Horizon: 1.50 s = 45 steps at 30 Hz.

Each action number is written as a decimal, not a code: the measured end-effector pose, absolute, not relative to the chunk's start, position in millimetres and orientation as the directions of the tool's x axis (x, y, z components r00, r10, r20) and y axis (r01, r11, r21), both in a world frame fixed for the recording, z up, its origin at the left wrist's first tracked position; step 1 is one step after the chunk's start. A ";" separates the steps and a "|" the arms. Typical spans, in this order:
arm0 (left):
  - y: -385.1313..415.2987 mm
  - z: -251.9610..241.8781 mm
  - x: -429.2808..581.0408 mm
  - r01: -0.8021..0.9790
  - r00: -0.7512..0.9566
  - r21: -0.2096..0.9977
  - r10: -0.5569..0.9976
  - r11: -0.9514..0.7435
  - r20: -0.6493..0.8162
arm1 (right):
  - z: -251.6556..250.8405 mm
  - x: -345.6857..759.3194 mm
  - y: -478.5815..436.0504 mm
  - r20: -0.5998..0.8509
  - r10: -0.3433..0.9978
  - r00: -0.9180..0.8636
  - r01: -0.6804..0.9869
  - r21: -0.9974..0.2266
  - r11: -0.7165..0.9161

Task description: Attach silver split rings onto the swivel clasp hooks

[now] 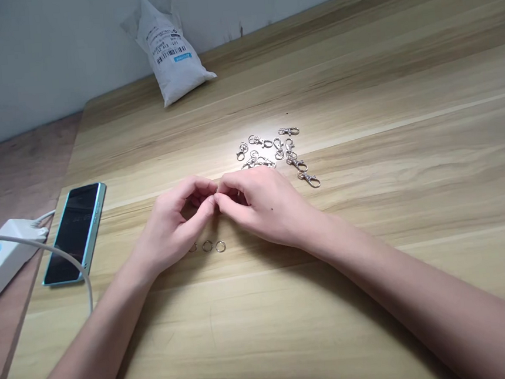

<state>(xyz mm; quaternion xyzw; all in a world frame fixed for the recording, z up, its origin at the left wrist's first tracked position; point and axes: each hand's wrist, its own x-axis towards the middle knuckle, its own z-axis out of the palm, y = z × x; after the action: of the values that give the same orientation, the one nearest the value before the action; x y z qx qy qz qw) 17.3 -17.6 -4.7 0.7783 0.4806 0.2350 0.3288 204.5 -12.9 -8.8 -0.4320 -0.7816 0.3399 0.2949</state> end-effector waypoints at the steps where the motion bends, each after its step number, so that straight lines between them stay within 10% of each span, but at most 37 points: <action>1: -17.7 -4.7 17.1 0.597 0.428 0.735 0.903 -0.322 0.048 | -8.8 204.5 -13.0 0.166 0.876 -0.453 0.477 -0.785 0.395; 45: -18.6 -2.8 19.3 0.611 0.433 0.719 0.900 -0.331 0.046 | -8.2 205.1 -13.4 0.172 0.868 -0.465 0.500 -0.758 0.418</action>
<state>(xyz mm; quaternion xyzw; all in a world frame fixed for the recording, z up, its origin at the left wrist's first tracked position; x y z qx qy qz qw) 19.3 -18.6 -2.8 0.7839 0.4820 0.2260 0.3195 205.1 -13.4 -8.2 -0.4317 -0.7926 0.3233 0.2844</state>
